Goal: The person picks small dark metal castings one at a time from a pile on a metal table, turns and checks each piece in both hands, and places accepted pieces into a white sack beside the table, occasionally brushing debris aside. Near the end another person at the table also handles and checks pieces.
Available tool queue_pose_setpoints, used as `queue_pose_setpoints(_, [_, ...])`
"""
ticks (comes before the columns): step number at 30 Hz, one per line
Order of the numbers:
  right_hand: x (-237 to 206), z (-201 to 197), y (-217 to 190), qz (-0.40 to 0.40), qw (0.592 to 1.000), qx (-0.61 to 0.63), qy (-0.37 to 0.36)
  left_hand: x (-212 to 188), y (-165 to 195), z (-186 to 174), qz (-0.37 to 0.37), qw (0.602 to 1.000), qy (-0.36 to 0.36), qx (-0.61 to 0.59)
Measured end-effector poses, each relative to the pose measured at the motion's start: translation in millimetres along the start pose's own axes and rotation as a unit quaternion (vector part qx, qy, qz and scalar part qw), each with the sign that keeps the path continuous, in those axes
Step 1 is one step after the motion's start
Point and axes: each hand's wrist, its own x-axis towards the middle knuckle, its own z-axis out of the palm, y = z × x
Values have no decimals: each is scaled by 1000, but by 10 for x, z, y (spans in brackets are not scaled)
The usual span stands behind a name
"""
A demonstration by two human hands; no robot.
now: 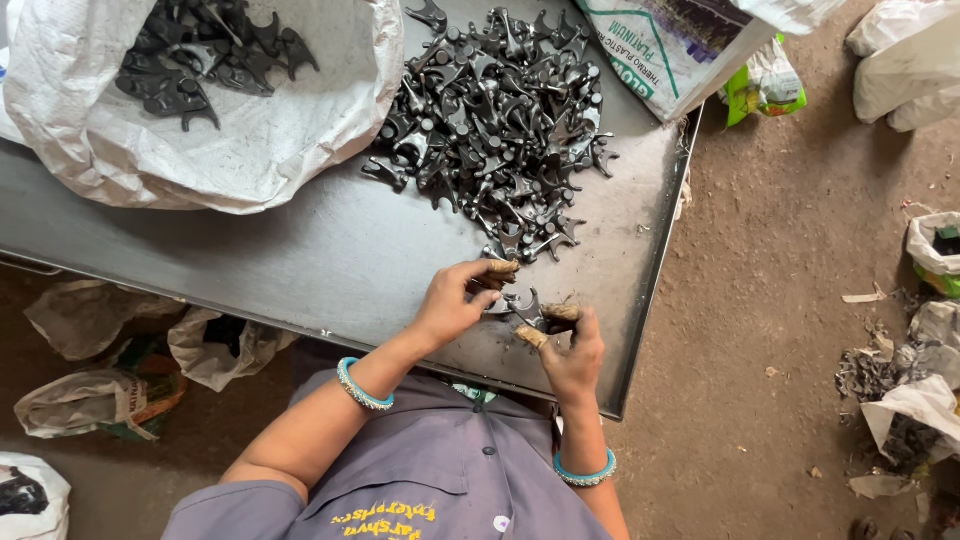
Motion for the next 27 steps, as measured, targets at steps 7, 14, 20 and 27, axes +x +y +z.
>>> queue_pose_setpoints(7, [-2,39,-48,-27,999,18,-19,8,-48,29,-37,994,-40,-92])
queue_pose_setpoints(14, [59,181,73,220,830,512,-31,14,-69,51,-80,962,-81,-247])
queue_pose_setpoints(20, [84,246,63,432,699,569,-22,-36,-81,108,-95,958,-66,-264])
queue_pose_setpoints(27, [70,248,51,433,708,557,-13,-48,-69,110,-126,953,-56,-271])
